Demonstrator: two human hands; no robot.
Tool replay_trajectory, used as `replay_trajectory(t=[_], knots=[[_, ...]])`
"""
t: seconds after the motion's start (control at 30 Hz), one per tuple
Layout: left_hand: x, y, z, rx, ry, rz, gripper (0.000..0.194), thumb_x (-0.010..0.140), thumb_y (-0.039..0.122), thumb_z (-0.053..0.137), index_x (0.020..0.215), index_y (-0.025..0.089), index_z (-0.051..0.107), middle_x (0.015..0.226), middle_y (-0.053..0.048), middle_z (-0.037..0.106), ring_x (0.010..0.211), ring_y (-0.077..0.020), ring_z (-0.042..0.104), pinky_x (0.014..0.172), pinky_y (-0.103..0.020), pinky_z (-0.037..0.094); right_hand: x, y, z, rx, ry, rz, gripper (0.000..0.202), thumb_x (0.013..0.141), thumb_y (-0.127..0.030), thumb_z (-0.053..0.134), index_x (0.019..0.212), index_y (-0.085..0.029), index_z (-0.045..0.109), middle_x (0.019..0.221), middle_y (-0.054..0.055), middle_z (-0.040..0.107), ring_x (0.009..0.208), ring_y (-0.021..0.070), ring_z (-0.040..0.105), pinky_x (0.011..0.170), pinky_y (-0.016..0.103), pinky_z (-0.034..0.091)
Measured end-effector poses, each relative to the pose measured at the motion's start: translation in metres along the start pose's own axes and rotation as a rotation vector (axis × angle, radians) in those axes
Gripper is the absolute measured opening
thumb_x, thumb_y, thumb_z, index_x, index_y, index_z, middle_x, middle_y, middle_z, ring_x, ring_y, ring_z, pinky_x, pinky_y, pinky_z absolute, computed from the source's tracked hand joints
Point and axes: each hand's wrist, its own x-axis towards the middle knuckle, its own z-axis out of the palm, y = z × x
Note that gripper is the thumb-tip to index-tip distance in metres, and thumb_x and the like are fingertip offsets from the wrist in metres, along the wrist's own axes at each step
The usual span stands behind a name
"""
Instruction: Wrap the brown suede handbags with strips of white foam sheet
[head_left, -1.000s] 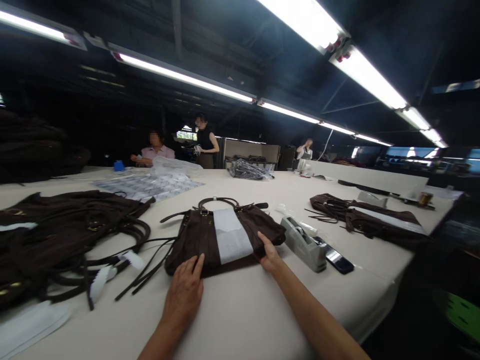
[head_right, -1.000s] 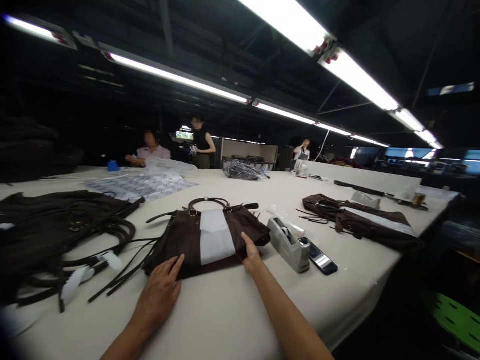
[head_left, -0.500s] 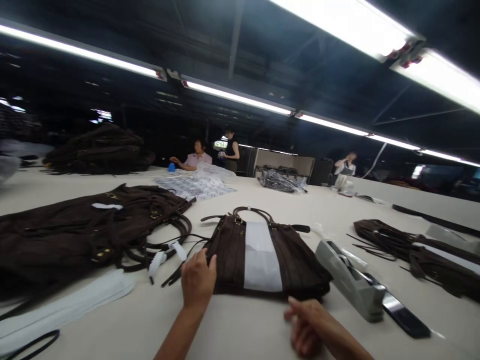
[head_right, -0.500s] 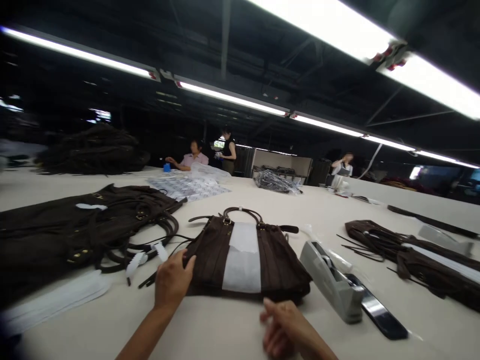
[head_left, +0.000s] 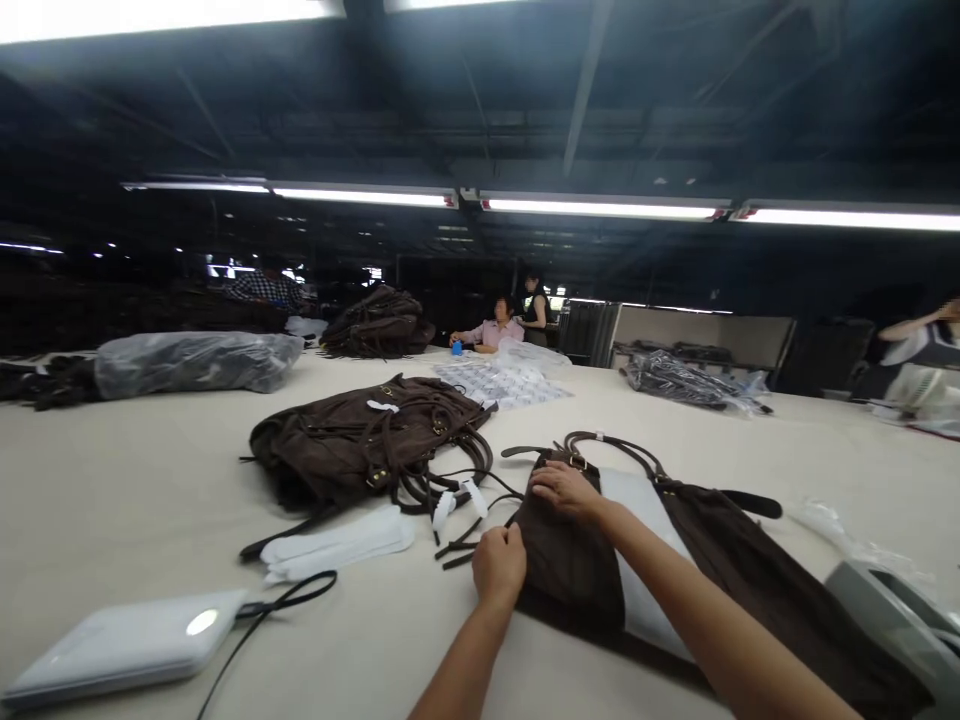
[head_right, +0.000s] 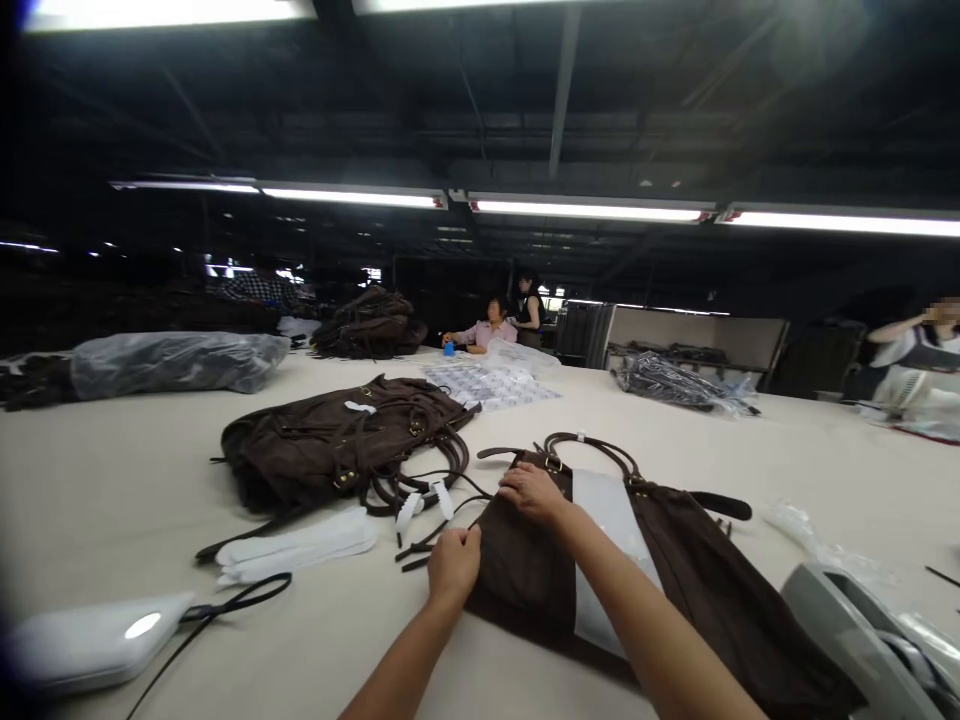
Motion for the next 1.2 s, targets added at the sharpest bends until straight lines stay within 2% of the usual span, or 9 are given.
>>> replay_trajectory(t=[0.13, 0.23, 0.37, 0.43, 0.5, 0.7, 0.9, 1.03, 1.2], knots=[[0.005, -0.001, -0.001, 0.004, -0.1, -0.022, 0.037, 0.093, 0.033, 0.043, 0.073, 0.015, 0.069, 0.076, -0.011, 0.069, 0.08, -0.0243, 0.066, 0.069, -0.031, 0.043, 0.004, 0.02, 0.043, -0.038, -0.067, 0.118, 0.022, 0.09, -0.025, 0.054, 0.103, -0.019, 0.071, 0.124, 0.011, 0.064, 0.136, 0.0307, 0.04, 0.114, 0.06, 0.021], [0.006, 0.001, -0.003, 0.051, -0.134, -0.008, 0.033, 0.092, 0.033, 0.044, 0.081, 0.013, 0.068, 0.083, -0.014, 0.069, 0.087, -0.0282, 0.067, 0.074, -0.033, 0.045, 0.006, 0.024, 0.053, -0.08, -0.138, 0.188, 0.029, 0.095, -0.028, 0.049, 0.118, -0.022, 0.065, 0.136, 0.009, 0.057, 0.139, 0.0304, 0.037, 0.112, 0.064, 0.021], [0.006, 0.005, -0.005, 0.124, -0.076, 0.072, 0.041, 0.092, 0.024, 0.038, 0.129, 0.006, 0.042, 0.104, -0.021, 0.067, 0.102, -0.0311, 0.064, 0.084, -0.037, 0.044, 0.013, 0.031, 0.045, -0.17, -0.188, 0.215, 0.032, 0.094, -0.032, 0.055, 0.125, -0.024, 0.062, 0.134, 0.005, 0.059, 0.134, 0.024, 0.045, 0.112, 0.048, 0.034], [0.004, 0.006, -0.006, 0.161, -0.084, 0.125, 0.039, 0.092, 0.021, 0.035, 0.129, 0.007, 0.038, 0.096, -0.021, 0.068, 0.096, -0.0335, 0.065, 0.08, -0.039, 0.044, 0.013, 0.032, 0.042, -0.232, -0.165, 0.204, 0.032, 0.098, -0.033, 0.05, 0.126, -0.024, 0.061, 0.131, 0.001, 0.062, 0.13, 0.018, 0.049, 0.108, 0.033, 0.038], [0.002, 0.006, -0.007, 0.189, -0.098, 0.171, 0.032, 0.091, 0.019, 0.034, 0.121, 0.01, 0.043, 0.087, -0.019, 0.068, 0.091, -0.0349, 0.066, 0.077, -0.04, 0.044, 0.013, 0.031, 0.044, -0.314, -0.114, 0.19, 0.031, 0.101, -0.032, 0.042, 0.121, -0.024, 0.063, 0.124, 0.0, 0.065, 0.126, 0.0148, 0.051, 0.105, 0.027, 0.039], [-0.012, 0.008, -0.002, 0.394, -0.069, 0.327, 0.031, 0.095, 0.013, 0.025, 0.111, 0.017, 0.051, 0.088, -0.01, 0.068, 0.084, -0.0274, 0.067, 0.065, -0.033, 0.043, 0.025, 0.026, 0.05, -0.58, 0.084, 0.203, 0.039, 0.1, -0.031, 0.037, 0.095, -0.011, 0.07, 0.108, 0.014, 0.066, 0.116, 0.0267, 0.049, 0.104, 0.045, 0.032], [-0.024, 0.007, 0.006, 0.462, 0.066, 0.451, 0.039, 0.091, 0.004, 0.027, 0.11, 0.015, 0.058, 0.091, -0.01, 0.064, 0.086, -0.0245, 0.066, 0.067, -0.031, 0.049, 0.02, 0.039, 0.039, -0.618, 0.235, 0.354, 0.039, 0.098, -0.025, 0.036, 0.093, -0.007, 0.07, 0.103, 0.017, 0.064, 0.113, 0.0291, 0.048, 0.1, 0.047, 0.035], [-0.022, 0.011, 0.006, 0.433, 0.096, 0.448, 0.04, 0.09, 0.003, 0.027, 0.104, 0.016, 0.061, 0.088, -0.009, 0.064, 0.083, -0.0256, 0.066, 0.065, -0.033, 0.051, 0.022, 0.046, 0.035, -0.555, 0.247, 0.395, 0.03, 0.093, -0.017, 0.042, 0.1, -0.006, 0.07, 0.108, 0.016, 0.064, 0.111, 0.0269, 0.05, 0.097, 0.04, 0.042], [-0.013, -0.008, 0.005, 0.367, 0.095, 0.524, 0.041, 0.093, 0.011, 0.025, 0.104, 0.014, 0.063, 0.08, -0.01, 0.066, 0.069, -0.0294, 0.065, 0.056, -0.036, 0.048, 0.014, 0.015, 0.031, -0.526, 0.256, 0.427, 0.031, 0.087, -0.008, 0.04, 0.094, 0.003, 0.069, 0.11, 0.017, 0.064, 0.116, 0.0268, 0.051, 0.1, 0.042, 0.041]])
